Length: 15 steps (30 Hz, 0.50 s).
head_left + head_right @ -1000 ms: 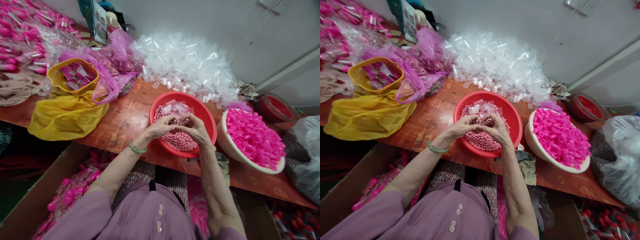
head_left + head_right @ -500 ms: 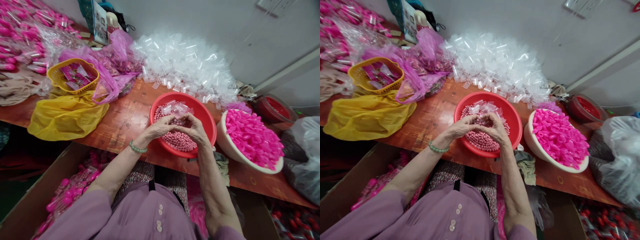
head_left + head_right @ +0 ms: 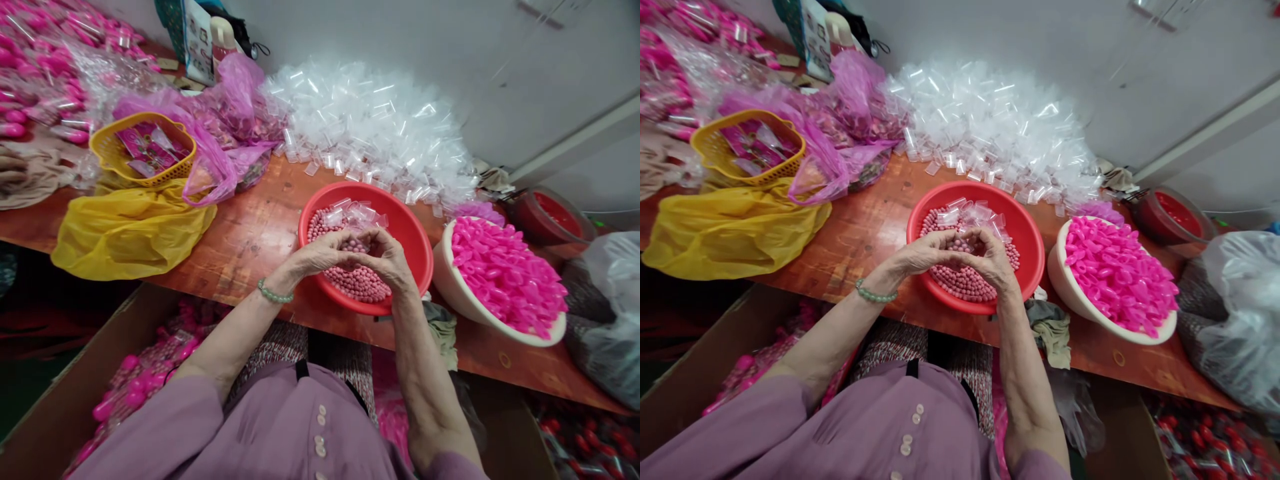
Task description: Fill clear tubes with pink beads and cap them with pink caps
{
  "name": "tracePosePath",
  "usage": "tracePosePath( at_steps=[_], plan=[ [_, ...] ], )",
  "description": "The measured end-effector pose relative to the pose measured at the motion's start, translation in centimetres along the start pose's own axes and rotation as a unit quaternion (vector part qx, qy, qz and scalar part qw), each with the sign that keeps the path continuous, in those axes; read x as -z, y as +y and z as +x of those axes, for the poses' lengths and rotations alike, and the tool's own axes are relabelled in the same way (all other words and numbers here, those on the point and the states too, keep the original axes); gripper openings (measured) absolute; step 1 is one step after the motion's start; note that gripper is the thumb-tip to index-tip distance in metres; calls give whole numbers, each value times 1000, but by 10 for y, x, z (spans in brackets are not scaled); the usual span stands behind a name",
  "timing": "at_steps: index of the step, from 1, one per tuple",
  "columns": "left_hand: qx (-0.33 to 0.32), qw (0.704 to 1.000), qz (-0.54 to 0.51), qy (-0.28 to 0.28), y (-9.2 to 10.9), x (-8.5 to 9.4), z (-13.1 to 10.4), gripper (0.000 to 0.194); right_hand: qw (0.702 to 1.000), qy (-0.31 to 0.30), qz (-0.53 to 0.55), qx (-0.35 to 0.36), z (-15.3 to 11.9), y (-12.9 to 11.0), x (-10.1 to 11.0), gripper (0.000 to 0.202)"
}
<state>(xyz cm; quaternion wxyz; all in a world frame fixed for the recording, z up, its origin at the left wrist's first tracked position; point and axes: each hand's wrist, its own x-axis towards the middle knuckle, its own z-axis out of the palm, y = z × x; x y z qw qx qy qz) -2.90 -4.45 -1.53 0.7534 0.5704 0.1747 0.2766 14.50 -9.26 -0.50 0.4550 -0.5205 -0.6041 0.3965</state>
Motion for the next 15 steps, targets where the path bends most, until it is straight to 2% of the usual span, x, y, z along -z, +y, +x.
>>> tracePosePath(
  at_steps=[6,9,13,15],
  plan=[
    [4,1000,12,11,-4,-1,1,28,998,-14,21,-56,2,-12,-3,50],
    [3,1000,-2,22,-5,-2,1,28,995,-16,72,-71,2,-13,-3,54],
    [8,996,-76,53,-2,0,1,24,994,34,90,-52,-1,-9,4,50],
    [22,989,-140,45,2,2,0,21,994,68,74,-35,-2,-4,9,44]
  ],
)
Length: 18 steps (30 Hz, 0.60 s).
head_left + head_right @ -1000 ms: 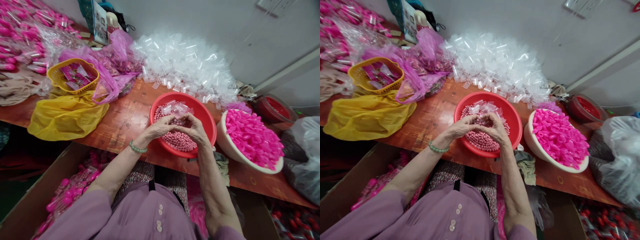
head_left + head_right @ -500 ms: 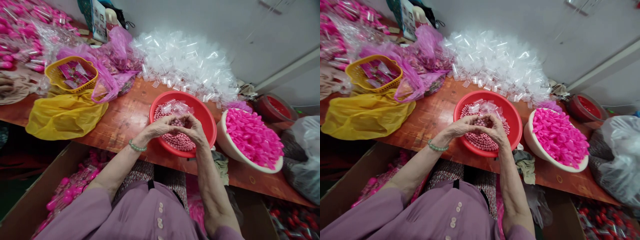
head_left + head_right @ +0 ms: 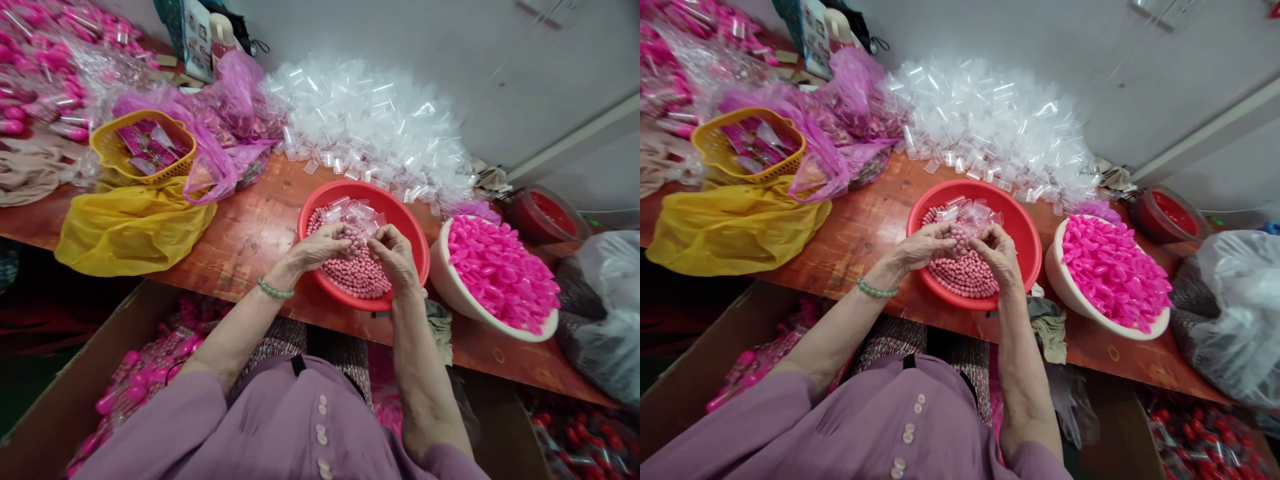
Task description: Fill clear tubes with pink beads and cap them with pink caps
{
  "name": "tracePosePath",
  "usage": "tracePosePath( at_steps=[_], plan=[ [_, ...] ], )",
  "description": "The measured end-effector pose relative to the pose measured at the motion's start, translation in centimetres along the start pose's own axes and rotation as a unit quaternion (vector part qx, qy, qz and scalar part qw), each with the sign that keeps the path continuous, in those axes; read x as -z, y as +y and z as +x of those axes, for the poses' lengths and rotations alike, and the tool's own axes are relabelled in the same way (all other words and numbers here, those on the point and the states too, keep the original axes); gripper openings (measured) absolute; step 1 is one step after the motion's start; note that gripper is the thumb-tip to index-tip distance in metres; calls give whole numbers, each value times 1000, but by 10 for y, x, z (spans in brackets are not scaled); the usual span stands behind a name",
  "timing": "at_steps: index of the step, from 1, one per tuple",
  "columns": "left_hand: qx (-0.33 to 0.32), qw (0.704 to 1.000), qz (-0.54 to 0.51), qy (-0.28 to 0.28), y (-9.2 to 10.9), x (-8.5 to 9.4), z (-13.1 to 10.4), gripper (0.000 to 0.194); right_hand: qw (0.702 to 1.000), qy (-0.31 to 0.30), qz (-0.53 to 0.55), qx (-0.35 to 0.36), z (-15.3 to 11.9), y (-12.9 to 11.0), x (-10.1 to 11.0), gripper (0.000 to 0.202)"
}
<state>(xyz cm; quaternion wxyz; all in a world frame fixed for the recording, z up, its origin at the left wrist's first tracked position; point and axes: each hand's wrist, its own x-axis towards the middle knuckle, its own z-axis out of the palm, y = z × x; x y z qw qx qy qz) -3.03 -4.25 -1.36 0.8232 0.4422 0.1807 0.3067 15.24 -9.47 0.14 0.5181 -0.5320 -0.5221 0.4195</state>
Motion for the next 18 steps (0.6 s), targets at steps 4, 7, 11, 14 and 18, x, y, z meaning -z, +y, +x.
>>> tracePosePath(
  at_steps=[4,7,11,14,18],
  plan=[
    [-19,995,-97,-17,5,-2,-4,23,999,30,-30,20,2,7,7,42],
    [-50,993,-109,-3,0,-8,-8,29,997,31,-64,22,2,10,6,50],
    [-76,995,-62,18,-5,-14,-10,39,998,32,-61,13,1,7,1,56],
    [-100,995,-9,29,-1,-17,-10,45,998,25,-50,9,-1,3,-1,56],
    [-97,995,19,12,1,-15,-8,45,998,25,-65,3,-2,-1,-2,59]
  ],
)
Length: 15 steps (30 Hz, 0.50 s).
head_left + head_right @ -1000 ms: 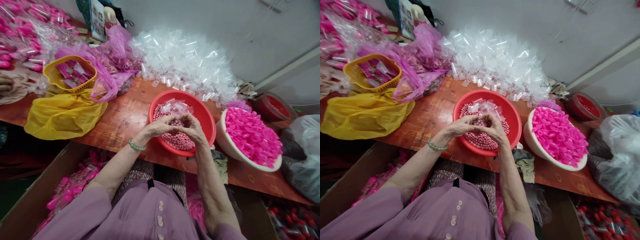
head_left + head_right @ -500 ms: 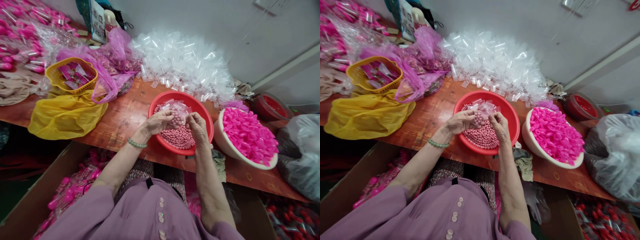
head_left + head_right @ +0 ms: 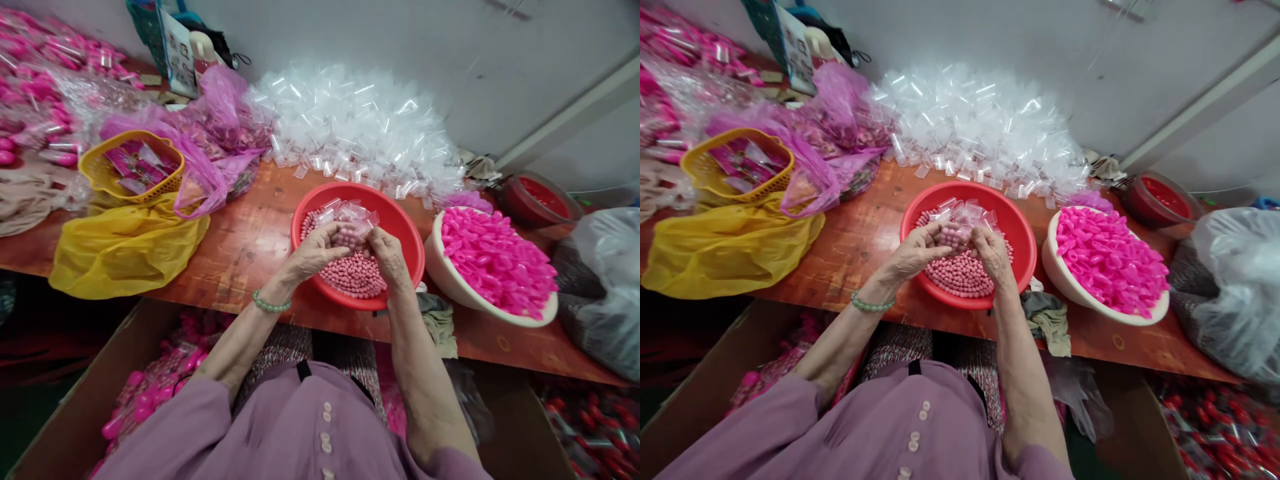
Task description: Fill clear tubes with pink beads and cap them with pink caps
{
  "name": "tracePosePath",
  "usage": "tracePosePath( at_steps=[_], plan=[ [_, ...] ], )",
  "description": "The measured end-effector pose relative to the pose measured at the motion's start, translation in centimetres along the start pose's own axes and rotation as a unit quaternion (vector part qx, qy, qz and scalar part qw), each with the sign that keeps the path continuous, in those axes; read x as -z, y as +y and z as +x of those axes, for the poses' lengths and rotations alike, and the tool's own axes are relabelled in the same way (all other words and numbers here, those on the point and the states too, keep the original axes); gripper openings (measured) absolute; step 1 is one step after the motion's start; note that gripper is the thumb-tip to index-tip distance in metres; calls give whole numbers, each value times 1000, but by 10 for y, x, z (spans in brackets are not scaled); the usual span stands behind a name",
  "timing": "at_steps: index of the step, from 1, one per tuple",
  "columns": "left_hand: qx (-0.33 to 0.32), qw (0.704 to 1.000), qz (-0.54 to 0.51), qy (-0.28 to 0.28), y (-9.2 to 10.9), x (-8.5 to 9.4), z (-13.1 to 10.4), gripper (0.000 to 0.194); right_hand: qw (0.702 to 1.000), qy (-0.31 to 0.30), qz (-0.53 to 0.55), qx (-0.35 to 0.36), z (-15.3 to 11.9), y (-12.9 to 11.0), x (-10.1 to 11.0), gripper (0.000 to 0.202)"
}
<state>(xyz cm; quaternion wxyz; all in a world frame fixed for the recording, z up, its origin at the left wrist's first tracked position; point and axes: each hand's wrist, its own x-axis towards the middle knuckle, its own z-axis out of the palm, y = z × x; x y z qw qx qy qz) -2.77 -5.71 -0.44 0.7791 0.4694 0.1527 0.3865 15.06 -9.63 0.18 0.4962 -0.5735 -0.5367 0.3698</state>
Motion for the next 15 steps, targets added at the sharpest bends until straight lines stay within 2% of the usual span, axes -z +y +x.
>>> tracePosePath(
  at_steps=[6,10,15],
  plan=[
    [8,1000,-18,-1,-9,5,-1,51,1000,-1,-12,0,0,-2,0,61],
    [17,999,-31,-21,-5,5,-3,58,1000,24,-14,-12,1,0,1,65],
    [12,999,-46,25,1,9,-8,38,996,87,-9,-22,5,5,13,62]
  ],
)
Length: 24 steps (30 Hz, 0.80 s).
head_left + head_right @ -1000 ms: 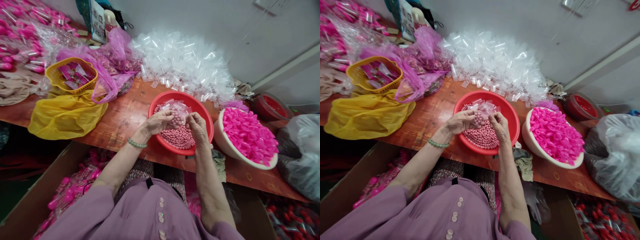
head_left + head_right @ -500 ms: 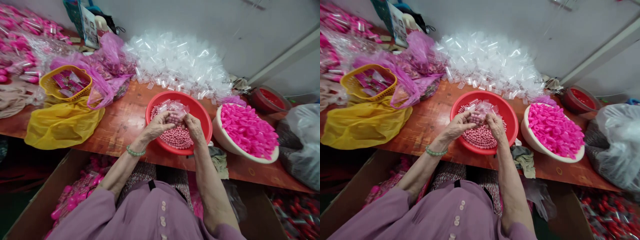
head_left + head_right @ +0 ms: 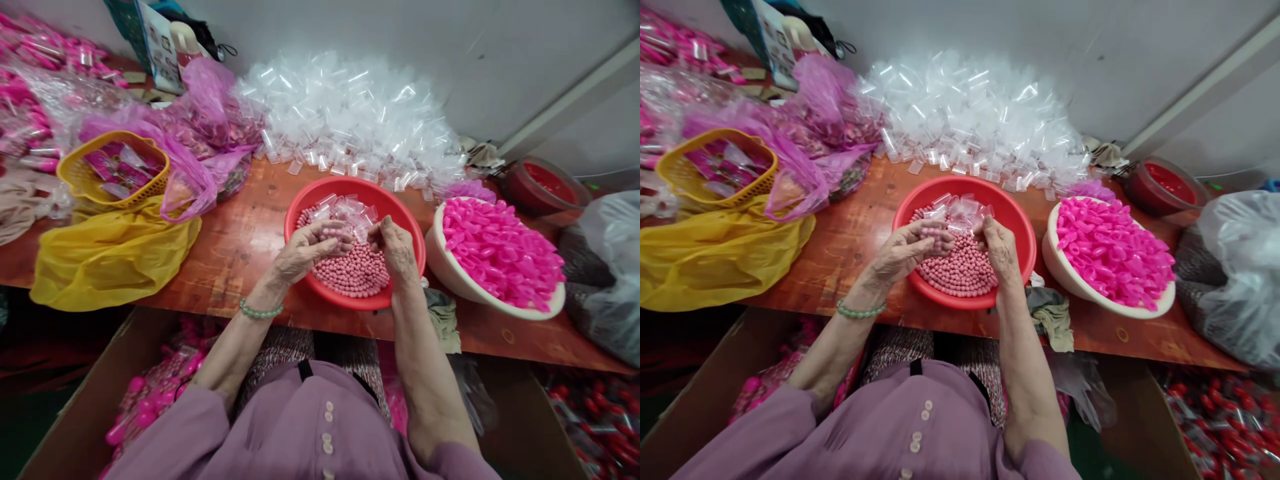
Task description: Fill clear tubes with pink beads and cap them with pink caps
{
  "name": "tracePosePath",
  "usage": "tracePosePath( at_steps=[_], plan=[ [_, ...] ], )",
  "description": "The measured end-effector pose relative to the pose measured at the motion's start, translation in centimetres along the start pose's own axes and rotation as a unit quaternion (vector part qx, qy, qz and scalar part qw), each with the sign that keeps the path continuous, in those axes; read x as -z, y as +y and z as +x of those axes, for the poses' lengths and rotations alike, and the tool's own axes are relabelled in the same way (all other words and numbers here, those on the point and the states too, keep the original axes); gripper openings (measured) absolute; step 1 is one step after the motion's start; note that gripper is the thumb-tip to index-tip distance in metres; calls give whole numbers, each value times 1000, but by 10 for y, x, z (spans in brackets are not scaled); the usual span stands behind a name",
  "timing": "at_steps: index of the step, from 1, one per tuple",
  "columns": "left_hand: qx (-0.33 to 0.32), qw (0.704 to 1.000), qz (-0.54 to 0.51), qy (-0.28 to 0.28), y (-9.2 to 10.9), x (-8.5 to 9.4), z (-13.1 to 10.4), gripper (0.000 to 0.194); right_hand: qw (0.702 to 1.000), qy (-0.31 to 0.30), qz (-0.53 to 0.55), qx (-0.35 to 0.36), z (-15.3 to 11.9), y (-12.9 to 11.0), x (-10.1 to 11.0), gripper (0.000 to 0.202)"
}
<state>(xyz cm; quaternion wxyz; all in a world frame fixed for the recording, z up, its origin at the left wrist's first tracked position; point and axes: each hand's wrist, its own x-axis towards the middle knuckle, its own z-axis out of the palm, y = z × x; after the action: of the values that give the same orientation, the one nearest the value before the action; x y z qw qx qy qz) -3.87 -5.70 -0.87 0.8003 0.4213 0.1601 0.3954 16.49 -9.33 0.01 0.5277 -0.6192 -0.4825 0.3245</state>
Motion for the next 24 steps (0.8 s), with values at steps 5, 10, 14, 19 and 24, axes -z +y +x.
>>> tracePosePath(
  at_steps=[5,10,14,19,24],
  plan=[
    [-28,997,48,46,1,12,-1,29,995,-3,-95,0,23,11,20,44],
    [-43,991,98,79,-1,14,5,32,966,-63,-250,15,47,4,27,22],
    [-29,977,188,101,-3,11,6,34,955,-16,-283,89,36,-22,45,14],
    [-18,968,221,122,-5,13,6,37,868,129,-472,81,2,-34,117,17],
    [-40,958,249,135,-9,13,2,35,774,223,-588,-69,-20,-11,203,72]
  ],
)
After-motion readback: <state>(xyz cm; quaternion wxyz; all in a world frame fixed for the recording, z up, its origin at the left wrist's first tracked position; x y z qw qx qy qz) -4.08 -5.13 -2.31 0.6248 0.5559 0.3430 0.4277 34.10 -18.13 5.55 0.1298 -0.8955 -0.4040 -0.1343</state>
